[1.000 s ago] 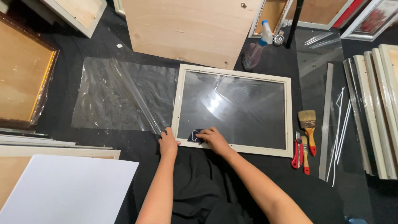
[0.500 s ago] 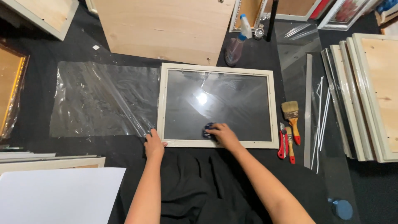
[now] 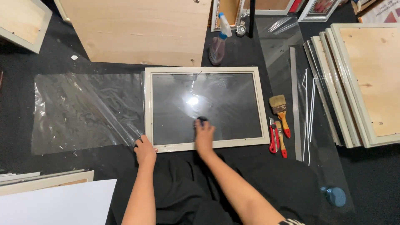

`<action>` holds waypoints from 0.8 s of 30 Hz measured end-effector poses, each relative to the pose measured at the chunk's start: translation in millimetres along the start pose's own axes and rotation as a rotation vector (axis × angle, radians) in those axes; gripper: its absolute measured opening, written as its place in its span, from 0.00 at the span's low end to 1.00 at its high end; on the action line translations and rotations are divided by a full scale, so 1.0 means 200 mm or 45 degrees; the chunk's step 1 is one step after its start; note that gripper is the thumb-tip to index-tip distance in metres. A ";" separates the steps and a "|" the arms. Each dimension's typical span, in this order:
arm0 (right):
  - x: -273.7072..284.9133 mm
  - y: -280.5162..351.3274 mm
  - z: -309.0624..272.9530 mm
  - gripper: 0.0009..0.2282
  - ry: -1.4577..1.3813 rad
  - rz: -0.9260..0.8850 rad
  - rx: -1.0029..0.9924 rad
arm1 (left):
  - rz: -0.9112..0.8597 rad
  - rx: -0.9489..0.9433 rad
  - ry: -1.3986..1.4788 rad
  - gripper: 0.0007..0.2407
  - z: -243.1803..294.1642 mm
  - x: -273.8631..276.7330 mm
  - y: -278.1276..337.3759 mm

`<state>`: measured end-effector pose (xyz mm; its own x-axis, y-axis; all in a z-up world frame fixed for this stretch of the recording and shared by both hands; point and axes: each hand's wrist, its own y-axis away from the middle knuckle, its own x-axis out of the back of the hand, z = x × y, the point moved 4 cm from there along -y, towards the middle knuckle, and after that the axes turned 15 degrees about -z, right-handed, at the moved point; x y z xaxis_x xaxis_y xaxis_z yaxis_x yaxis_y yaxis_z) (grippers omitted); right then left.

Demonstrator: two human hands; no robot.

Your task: Cleaning a glass pane within a picture frame using a cloth and a brush to remove dust and smudges.

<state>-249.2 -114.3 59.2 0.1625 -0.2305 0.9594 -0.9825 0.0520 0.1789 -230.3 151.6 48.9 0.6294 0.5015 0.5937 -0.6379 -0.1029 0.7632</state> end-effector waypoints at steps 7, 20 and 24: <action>0.01 -0.05 -0.29 0.19 -0.090 -0.121 0.741 | -0.004 -0.060 -0.061 0.36 0.11 0.13 0.19; 0.25 -0.17 0.75 0.24 -0.156 0.140 -0.602 | 0.082 -0.136 -0.139 0.44 0.04 0.04 0.06; 0.10 -0.28 -0.14 0.22 -0.223 -0.001 0.038 | 0.088 -0.134 -0.159 0.44 -0.02 -0.02 -0.05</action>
<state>-188.4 -93.7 74.6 0.1475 -0.3963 0.9062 -0.9851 0.0233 0.1706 -229.1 153.9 38.3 0.6286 0.3848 0.6759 -0.7203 -0.0396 0.6925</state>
